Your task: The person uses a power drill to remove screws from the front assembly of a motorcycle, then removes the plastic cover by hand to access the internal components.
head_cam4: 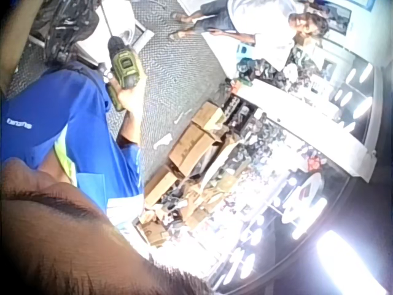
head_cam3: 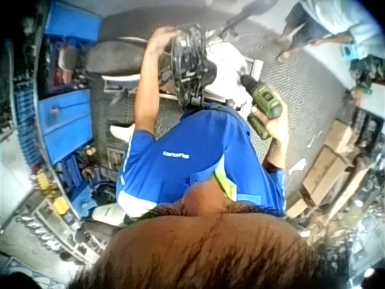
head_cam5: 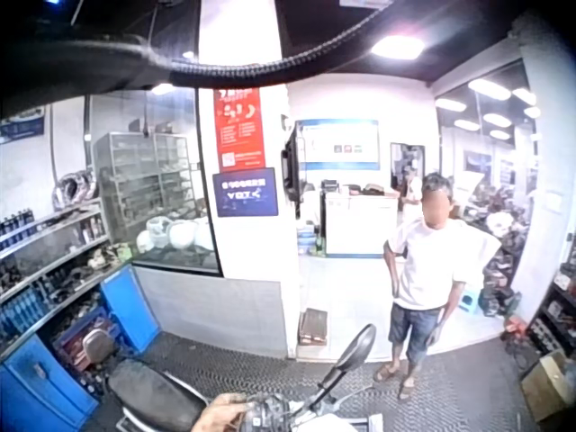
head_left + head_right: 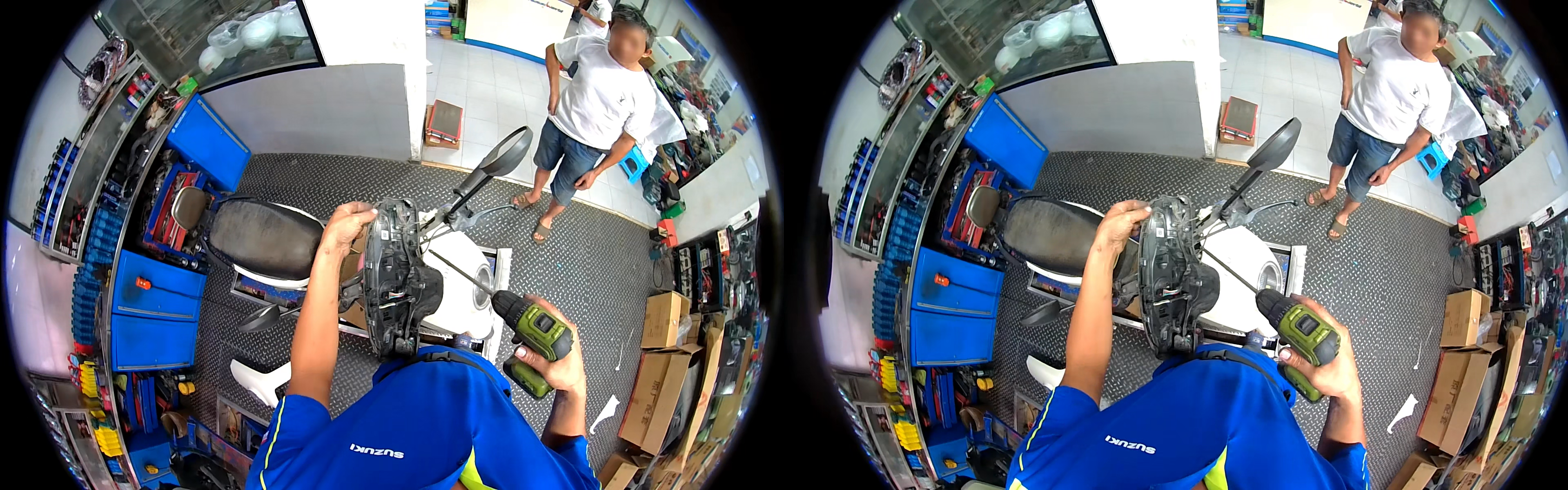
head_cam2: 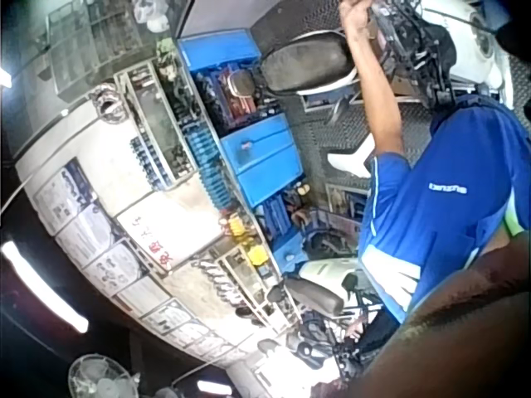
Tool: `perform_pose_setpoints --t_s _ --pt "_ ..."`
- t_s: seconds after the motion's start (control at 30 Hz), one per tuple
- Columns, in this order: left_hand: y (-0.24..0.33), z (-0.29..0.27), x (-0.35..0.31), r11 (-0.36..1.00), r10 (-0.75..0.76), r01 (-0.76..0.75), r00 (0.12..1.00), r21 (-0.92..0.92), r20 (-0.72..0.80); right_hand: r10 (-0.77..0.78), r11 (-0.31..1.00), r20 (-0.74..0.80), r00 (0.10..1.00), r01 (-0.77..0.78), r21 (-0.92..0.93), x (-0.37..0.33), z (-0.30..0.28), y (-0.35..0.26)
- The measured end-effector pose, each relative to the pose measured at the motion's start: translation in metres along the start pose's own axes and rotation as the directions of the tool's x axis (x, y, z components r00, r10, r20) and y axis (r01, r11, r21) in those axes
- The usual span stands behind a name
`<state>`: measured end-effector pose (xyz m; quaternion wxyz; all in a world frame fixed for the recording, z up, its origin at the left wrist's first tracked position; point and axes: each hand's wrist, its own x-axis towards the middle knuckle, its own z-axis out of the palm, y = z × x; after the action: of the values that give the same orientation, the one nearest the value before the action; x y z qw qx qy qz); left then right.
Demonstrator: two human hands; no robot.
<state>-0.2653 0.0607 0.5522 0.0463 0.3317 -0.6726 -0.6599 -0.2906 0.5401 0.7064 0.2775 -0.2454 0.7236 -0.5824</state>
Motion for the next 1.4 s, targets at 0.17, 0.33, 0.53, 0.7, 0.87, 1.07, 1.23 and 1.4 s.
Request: perform_pose_setpoints --t_s 0.17,0.33,0.53,0.7,0.87,1.07,1.23,1.4 --pt "-0.013 -0.005 -0.016 0.944 0.001 0.009 0.999 -0.329 0.032 0.006 1.0 -0.035 0.999 -0.005 0.027 -0.005 -0.002 0.005" --pt "-0.028 -0.008 -0.022 0.989 -0.044 0.044 0.999 -0.142 0.002 0.045 0.995 -0.057 0.997 -0.04 0.089 -0.006 -0.001 0.007" --pt "-0.02 0.004 -0.034 0.987 0.001 -0.025 0.989 -0.158 -0.151 -0.012 0.999 -0.008 1.0 0.012 0.052 -0.001 0.0 0.014" --pt "-0.016 -0.002 -0.062 0.867 -0.013 -0.117 0.967 -0.485 -0.256 -0.007 0.99 0.012 1.0 0.005 0.139 0.004 0.005 0.017" --pt "0.027 0.044 -0.164 0.912 0.124 -0.094 0.991 -0.398 0.05 -0.253 0.957 0.1 0.962 0.264 -0.122 0.02 0.023 0.018" --pt "0.048 0.074 -0.254 0.926 0.225 -0.137 0.948 -0.352 0.224 -0.4 0.644 0.592 0.7 0.674 -0.362 0.056 0.076 -0.035" --pt "0.022 0.06 -0.277 0.811 0.058 -0.048 0.998 -0.583 -0.001 -0.527 0.318 0.685 0.503 0.864 -0.39 0.074 0.119 -0.025" --pt "0.037 0.064 -0.299 0.749 0.072 -0.227 0.962 -0.623 -0.264 -0.752 0.239 0.581 0.311 0.95 -0.199 0.084 0.119 -0.042"
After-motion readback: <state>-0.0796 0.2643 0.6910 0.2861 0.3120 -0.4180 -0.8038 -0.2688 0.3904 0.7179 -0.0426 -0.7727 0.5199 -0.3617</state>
